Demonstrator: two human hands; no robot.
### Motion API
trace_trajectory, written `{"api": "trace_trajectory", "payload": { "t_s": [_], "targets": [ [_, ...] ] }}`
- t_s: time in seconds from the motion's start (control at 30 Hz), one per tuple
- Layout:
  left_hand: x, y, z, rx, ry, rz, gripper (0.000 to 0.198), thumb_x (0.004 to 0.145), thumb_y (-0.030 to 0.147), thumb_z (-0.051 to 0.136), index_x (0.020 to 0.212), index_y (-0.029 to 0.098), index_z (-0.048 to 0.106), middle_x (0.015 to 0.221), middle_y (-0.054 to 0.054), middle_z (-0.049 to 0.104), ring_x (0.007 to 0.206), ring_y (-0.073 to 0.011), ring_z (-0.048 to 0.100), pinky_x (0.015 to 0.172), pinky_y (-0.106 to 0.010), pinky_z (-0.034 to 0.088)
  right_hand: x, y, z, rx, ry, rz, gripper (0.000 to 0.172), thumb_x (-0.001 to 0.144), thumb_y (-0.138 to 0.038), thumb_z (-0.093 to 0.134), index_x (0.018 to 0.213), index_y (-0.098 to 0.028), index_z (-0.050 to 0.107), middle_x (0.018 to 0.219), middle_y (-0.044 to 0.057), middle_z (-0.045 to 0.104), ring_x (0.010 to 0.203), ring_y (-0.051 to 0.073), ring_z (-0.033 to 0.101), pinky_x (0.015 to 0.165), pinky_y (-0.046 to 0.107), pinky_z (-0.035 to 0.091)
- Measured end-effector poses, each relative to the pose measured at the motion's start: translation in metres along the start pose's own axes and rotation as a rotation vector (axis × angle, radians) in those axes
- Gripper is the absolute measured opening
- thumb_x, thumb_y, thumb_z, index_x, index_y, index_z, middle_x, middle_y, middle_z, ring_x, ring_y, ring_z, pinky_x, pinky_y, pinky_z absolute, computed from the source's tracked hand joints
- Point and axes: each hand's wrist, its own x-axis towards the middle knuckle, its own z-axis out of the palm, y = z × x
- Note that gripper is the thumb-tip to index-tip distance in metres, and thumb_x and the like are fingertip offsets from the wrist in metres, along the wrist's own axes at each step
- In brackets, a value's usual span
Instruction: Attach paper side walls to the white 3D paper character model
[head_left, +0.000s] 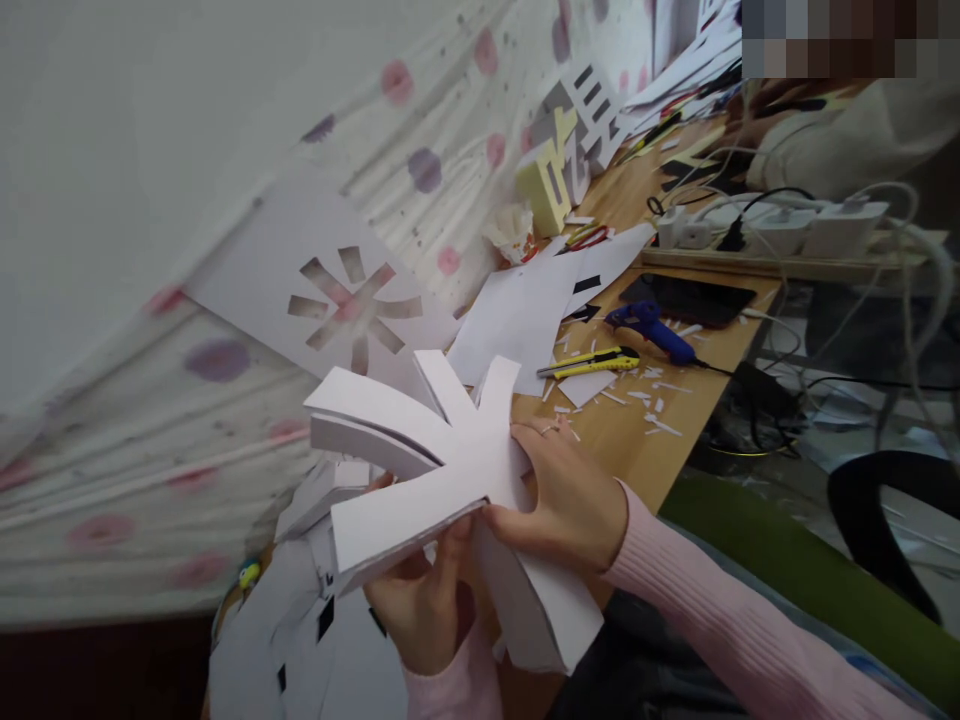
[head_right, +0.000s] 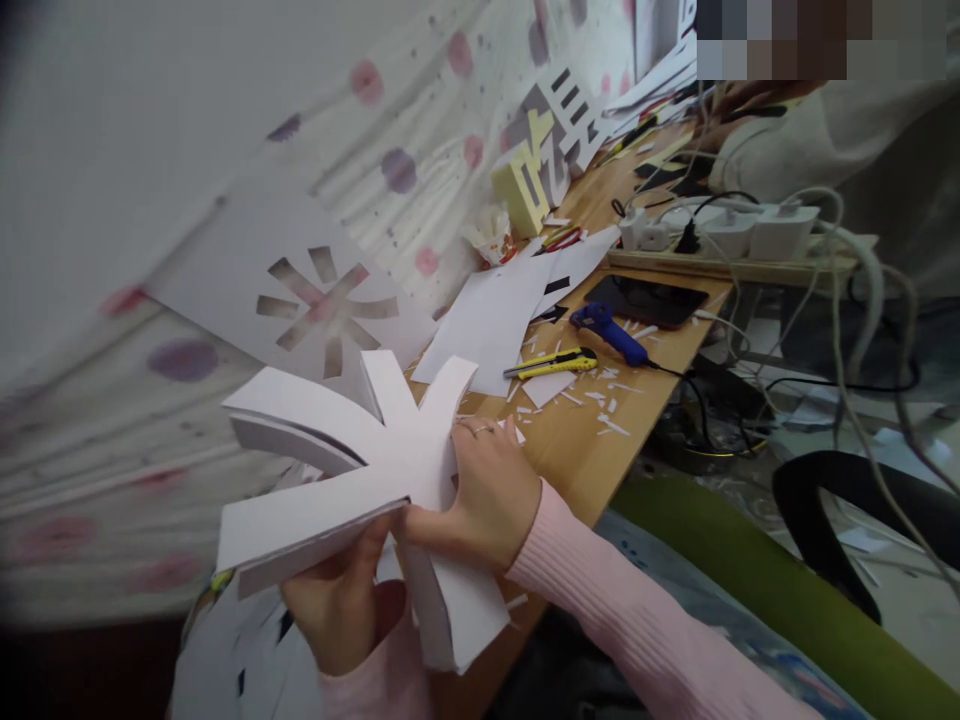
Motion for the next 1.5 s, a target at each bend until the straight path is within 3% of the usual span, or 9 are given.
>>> {"api": "trace_trajectory", "payload": {
  "t_s": [0.07,0.17,0.37,0.63,0.83,0.97,1.1,1.27,1.5],
  "targets": [
    [0.007,-0.004,-0.008,0.017,0.063,0.109,0.079,0.059,0.026,0.087,0.13,0.023,0.052,0.136,-0.011,0.055,0.118,-0.0258,0.058,0.09,-0.034,0.055,0.001,0.002,0.001,-0.021,0.0,0.007,0.051,0.066,-0.051,0.062,0.095,-0.01,0.06,0.101,0.017,0.063,0.1,0.033,0.056,0.1,0.055,0.031],
    [0.014,-0.009,-0.012,0.017,0.054,0.226,0.078,0.058,0.032,0.087,0.127,0.021,0.052,0.126,-0.011,0.06,0.109,-0.0252,0.062,0.086,-0.037,0.057,0.002,0.003,0.001,-0.025,-0.023,0.025,0.049,0.065,-0.049,0.061,0.094,-0.009,0.06,0.1,0.017,0.062,0.098,0.033,0.055,0.096,0.051,0.036],
    [0.008,-0.004,0.008,-0.069,0.147,0.226,0.059,0.062,0.036,0.083,0.111,0.021,0.056,0.095,-0.002,0.062,0.081,-0.016,0.062,0.074,-0.031,0.056,-0.003,-0.003,-0.005,-0.072,-0.091,0.121,0.046,0.067,-0.052,0.058,0.089,-0.012,0.059,0.095,0.015,0.062,0.094,0.032,0.055,0.092,0.048,0.037],
    [0.016,0.006,0.002,0.0,0.046,0.295,0.062,0.058,0.025,0.083,0.113,0.022,0.054,0.102,-0.001,0.058,0.085,-0.0144,0.059,0.074,-0.025,0.052,-0.006,-0.004,-0.009,-0.044,-0.256,0.234,0.033,0.073,-0.05,0.056,0.075,-0.017,0.058,0.083,0.012,0.065,0.075,0.025,0.059,0.064,0.034,0.041],
    [0.044,0.04,-0.036,0.43,-0.29,0.476,0.068,0.058,0.025,0.083,0.122,0.023,0.059,0.111,-0.006,0.062,0.099,-0.0218,0.061,0.082,-0.03,0.053,-0.008,-0.006,-0.012,-0.132,-0.32,0.152,0.04,0.074,-0.057,0.055,0.068,-0.018,0.056,0.076,0.011,0.066,0.071,0.026,0.06,0.07,0.04,0.041],
    [0.059,0.063,-0.046,0.4,-0.594,0.523,0.076,0.071,0.024,0.076,0.139,0.029,0.043,0.1,-0.006,0.064,0.087,-0.0198,0.065,0.072,-0.03,0.057,-0.009,-0.009,-0.011,-0.24,-0.28,0.121,0.043,0.069,-0.058,0.058,0.073,-0.016,0.059,0.081,0.015,0.067,0.078,0.032,0.061,0.081,0.05,0.041],
    [0.066,0.073,-0.04,0.688,-0.97,0.653,0.041,0.078,0.03,0.072,0.118,0.027,0.063,0.113,-0.011,0.066,0.1,-0.0242,0.066,0.081,-0.035,0.058,-0.015,-0.009,-0.004,-0.303,-0.236,0.113,0.043,0.066,-0.056,0.062,0.075,-0.014,0.061,0.084,0.018,0.067,0.083,0.034,0.062,0.087,0.054,0.04],
    [0.06,0.052,-0.039,0.703,-0.96,0.742,0.018,0.082,0.026,0.069,0.1,0.025,0.07,0.094,-0.006,0.071,0.085,-0.0179,0.068,0.072,-0.028,0.057,-0.019,-0.003,0.001,-0.376,-0.185,0.079,0.048,0.065,-0.058,0.062,0.078,-0.012,0.064,0.081,0.017,0.067,0.085,0.035,0.062,0.095,0.063,0.033],
    [0.032,-0.036,-0.033,0.631,-0.665,0.854,0.019,0.084,0.024,0.067,0.101,0.02,0.063,0.1,-0.009,0.07,0.091,-0.0193,0.066,0.078,-0.031,0.055,0.004,0.019,0.005,-0.577,-0.149,-0.039,0.078,0.064,-0.071,0.06,0.098,-0.001,0.064,0.1,0.026,0.064,0.102,0.041,0.055,0.102,0.075,0.015]
  ]
}}
